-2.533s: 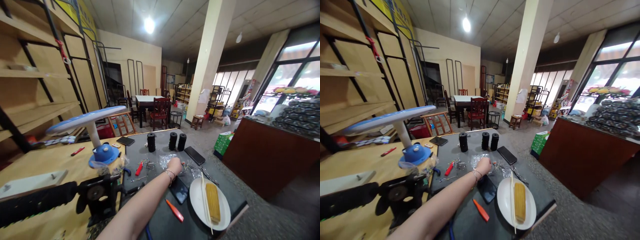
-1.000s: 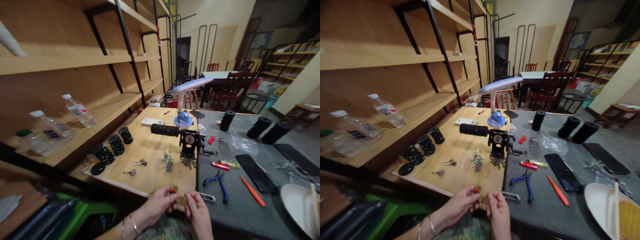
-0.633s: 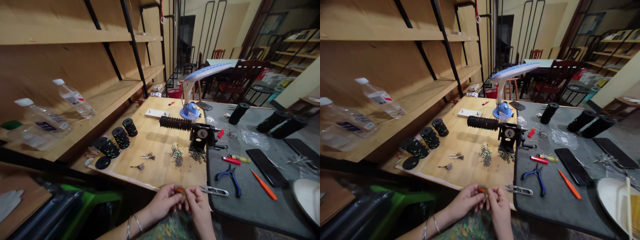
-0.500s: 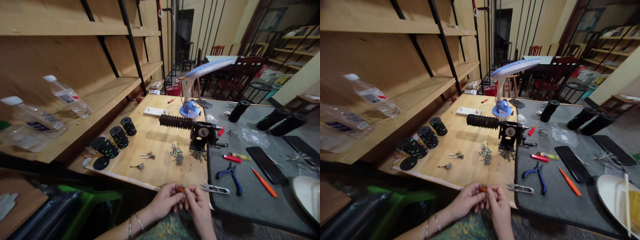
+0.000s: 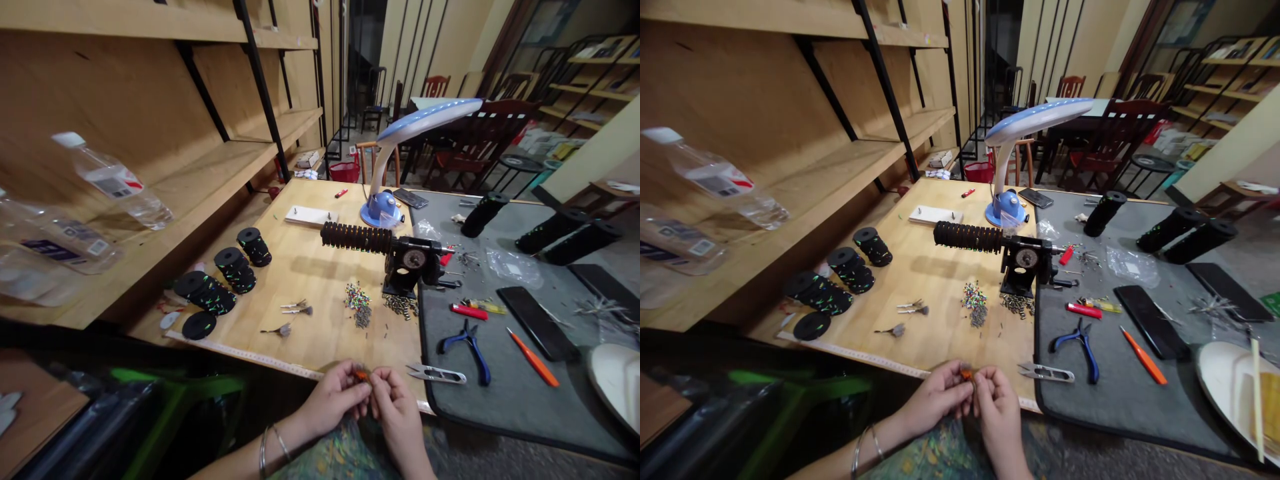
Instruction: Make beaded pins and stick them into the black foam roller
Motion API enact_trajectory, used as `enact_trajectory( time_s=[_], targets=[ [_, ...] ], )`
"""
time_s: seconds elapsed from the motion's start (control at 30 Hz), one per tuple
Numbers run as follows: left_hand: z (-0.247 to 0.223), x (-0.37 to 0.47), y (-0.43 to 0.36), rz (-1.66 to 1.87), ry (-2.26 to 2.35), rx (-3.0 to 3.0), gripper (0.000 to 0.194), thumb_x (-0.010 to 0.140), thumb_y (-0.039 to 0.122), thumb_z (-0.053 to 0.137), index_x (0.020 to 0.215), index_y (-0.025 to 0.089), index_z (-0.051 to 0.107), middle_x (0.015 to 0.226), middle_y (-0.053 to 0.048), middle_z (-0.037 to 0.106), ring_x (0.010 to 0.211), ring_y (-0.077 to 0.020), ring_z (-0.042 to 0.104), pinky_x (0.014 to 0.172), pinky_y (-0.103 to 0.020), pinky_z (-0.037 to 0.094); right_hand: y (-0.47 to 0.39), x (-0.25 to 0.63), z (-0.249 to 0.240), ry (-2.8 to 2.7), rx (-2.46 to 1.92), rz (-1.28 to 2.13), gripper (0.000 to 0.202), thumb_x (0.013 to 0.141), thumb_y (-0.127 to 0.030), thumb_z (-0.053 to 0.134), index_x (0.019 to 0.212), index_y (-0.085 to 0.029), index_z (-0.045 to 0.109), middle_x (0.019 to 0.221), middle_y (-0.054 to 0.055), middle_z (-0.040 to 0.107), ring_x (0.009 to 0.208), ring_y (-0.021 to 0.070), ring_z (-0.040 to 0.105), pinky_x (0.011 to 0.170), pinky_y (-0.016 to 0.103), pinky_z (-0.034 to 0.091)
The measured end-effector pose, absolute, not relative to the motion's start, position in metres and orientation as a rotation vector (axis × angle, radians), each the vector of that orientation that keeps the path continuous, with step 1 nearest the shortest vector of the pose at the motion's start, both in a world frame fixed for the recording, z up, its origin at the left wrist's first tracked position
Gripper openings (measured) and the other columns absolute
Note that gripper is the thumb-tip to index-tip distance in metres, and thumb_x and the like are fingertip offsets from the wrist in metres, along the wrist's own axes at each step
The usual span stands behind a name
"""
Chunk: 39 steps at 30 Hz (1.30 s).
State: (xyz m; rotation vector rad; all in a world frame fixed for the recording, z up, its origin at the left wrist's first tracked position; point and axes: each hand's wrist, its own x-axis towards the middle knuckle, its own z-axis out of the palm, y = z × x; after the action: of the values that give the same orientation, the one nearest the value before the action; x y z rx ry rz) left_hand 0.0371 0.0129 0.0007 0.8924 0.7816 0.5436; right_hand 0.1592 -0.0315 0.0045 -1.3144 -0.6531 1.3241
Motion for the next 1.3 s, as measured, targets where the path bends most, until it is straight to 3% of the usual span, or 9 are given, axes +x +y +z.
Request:
enact_trajectory(
  time_s=[0.33, 0.57, 1.07, 1.3],
  targets=[
    [-0.001, 0.039, 0.014, 0.577, 0.934, 0.870, 0.043, 0.070, 0.055, 0.069, 0.075, 0.017, 0.050, 0.050, 0.006, 0.051, 0.043, -0.0069, 0.044, 0.044, -0.020, 0.031, -0.033, 0.161, 0.002, -0.682, -1.425, 1.269, 0.050, 0.068, -0.067, 0.067, 0.069, -0.018, 0.057, 0.043, -0.008, 0.045, 0.040, 0.0088, 0.039, 0.042, 0.021, 0.030],
    [-0.002, 0.037, 0.013, 0.651, 1.001, 0.887, 0.043, 0.073, 0.055, 0.068, 0.077, 0.017, 0.048, 0.051, 0.007, 0.049, 0.046, -0.0070, 0.043, 0.048, -0.020, 0.032, -0.042, 0.162, -0.005, -0.710, -1.457, 1.284, 0.052, 0.067, -0.069, 0.067, 0.063, -0.018, 0.054, 0.043, -0.009, 0.038, 0.040, 0.0062, 0.030, 0.040, 0.020, 0.021],
    [0.003, 0.037, 0.010, 0.743, 1.045, 1.024, 0.038, 0.075, 0.052, 0.069, 0.080, 0.017, 0.053, 0.060, 0.006, 0.049, 0.052, -0.0087, 0.046, 0.052, -0.022, 0.037, -0.040, 0.159, -0.005, -0.707, -1.420, 1.403, 0.054, 0.065, -0.071, 0.066, 0.063, -0.018, 0.055, 0.040, -0.010, 0.037, 0.036, 0.0051, 0.028, 0.038, 0.019, 0.019],
    [0.002, 0.036, 0.008, 0.752, 1.047, 1.116, 0.029, 0.078, 0.042, 0.068, 0.078, 0.017, 0.053, 0.066, 0.004, 0.050, 0.054, -0.0089, 0.048, 0.053, -0.022, 0.038, -0.038, 0.159, -0.008, -0.653, -1.392, 1.415, 0.055, 0.065, -0.072, 0.066, 0.064, -0.019, 0.054, 0.038, -0.011, 0.037, 0.035, 0.0049, 0.026, 0.038, 0.019, 0.017]
  ],
)
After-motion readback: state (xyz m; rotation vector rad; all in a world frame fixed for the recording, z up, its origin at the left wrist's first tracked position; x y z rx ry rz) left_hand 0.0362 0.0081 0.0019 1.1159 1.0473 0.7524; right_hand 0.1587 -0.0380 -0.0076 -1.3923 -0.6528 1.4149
